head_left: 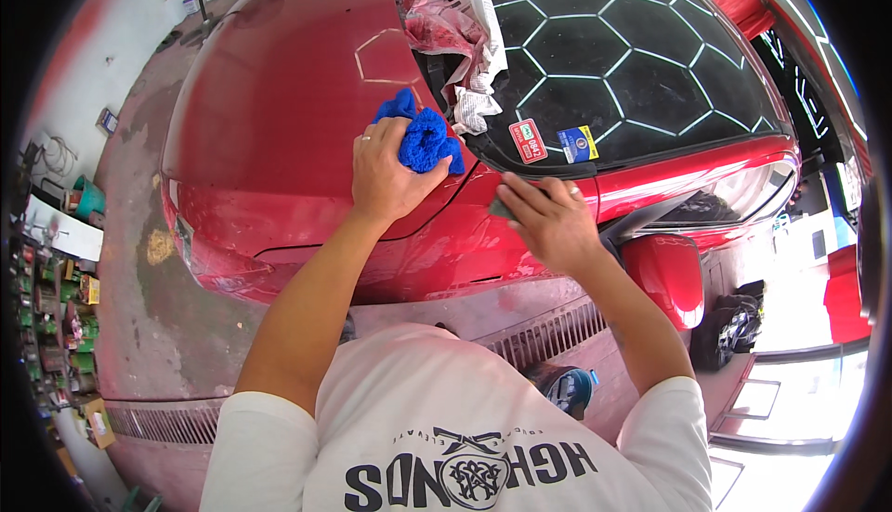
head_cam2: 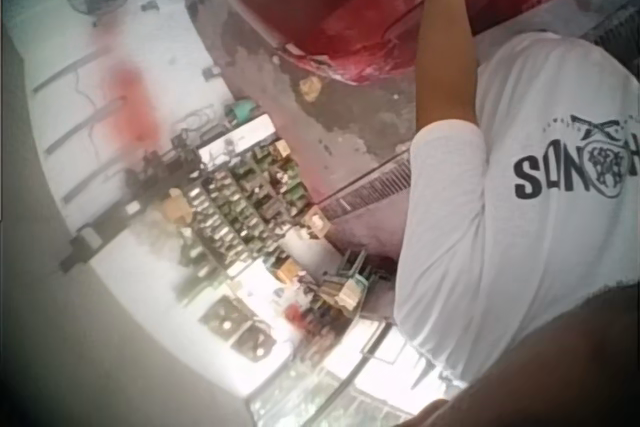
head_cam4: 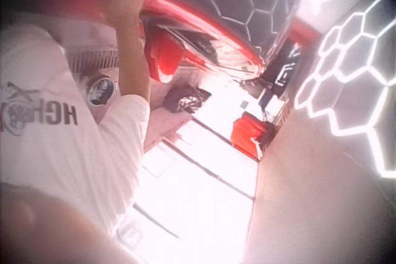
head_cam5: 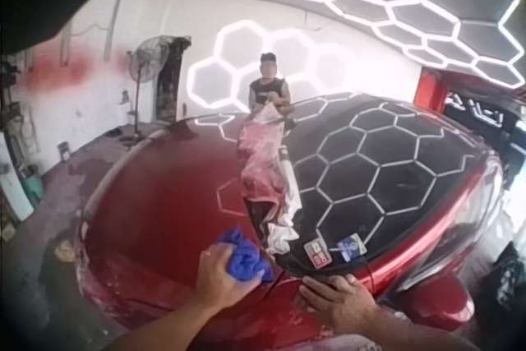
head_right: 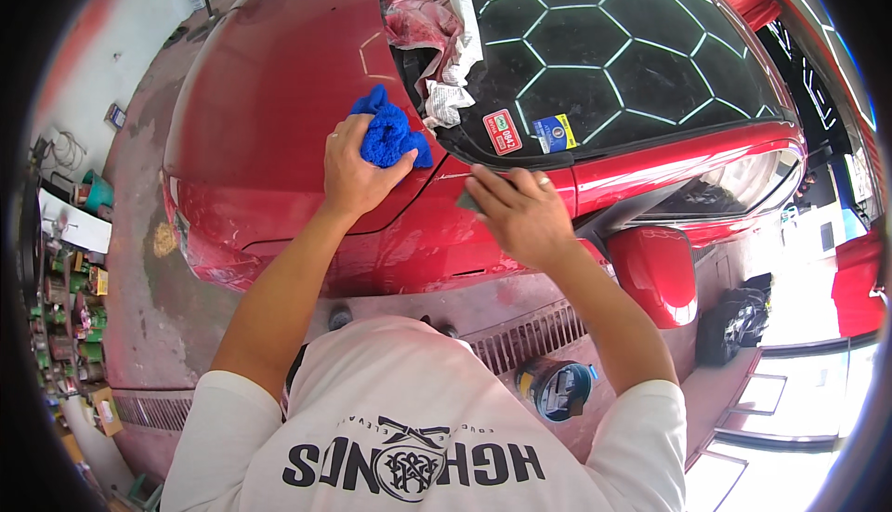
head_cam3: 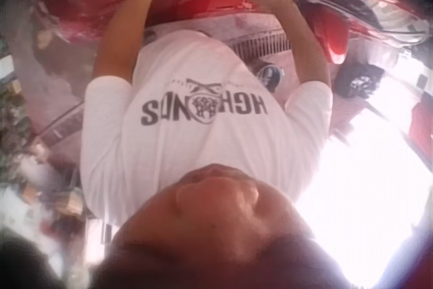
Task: The person selects wet sanding pads from a bucket and uses them to rub the front fender of a red car. They alternate between sanding and wiping the area with a blue microfiber cloth.
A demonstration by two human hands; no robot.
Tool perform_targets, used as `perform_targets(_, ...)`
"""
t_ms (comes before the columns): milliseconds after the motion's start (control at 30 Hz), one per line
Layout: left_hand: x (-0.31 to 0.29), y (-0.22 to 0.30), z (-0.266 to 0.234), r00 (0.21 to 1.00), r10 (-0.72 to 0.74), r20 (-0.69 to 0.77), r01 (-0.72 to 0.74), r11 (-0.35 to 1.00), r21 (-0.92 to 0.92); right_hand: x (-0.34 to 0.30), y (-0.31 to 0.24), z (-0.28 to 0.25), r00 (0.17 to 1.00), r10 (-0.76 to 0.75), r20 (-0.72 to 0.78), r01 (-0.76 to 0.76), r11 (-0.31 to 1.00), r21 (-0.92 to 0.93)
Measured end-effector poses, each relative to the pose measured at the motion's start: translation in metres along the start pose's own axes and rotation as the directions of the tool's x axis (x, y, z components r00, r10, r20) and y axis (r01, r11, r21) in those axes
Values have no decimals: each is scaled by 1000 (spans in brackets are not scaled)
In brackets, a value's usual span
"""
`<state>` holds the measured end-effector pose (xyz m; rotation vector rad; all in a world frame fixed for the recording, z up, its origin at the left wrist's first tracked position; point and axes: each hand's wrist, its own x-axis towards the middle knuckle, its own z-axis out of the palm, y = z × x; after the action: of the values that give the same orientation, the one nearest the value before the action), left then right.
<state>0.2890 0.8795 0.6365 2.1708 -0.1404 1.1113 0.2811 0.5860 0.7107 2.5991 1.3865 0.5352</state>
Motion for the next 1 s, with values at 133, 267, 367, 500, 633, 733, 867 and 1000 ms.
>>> perform_targets(133,1,8,6,1000,-13,13,13,1000,-8,-50,38,7,1000,-28,-9,27,996,-84)
perform_targets(267,1,6,8,1000,-5,21,5,1000,19,-14,-13,27,992,-48,-113,46,999,-22)
perform_targets(367,0,-2,4,999,-29,24,29,1000,5,14,-30,36,988,-78,-135,83,996,38)
perform_targets(500,1,3,5,1000,-11,-2,11,1000,7,-30,11,16,995,-88,-53,86,995,-47)
perform_targets(633,-2,4,9,1000,-23,16,23,1000,9,-21,-14,20,997,-46,-69,43,998,-42)
perform_targets(733,0,1,7,1000,-14,-10,14,1000,11,7,-39,38,988,-74,-139,79,996,32)
perform_targets(867,0,3,3,1000,-10,-16,11,1000,13,-20,-9,19,997,-56,-60,55,998,-23)
perform_targets(1000,-1,5,8,1000,-20,9,20,1000,3,-33,-9,27,995,-53,-86,43,993,-110)
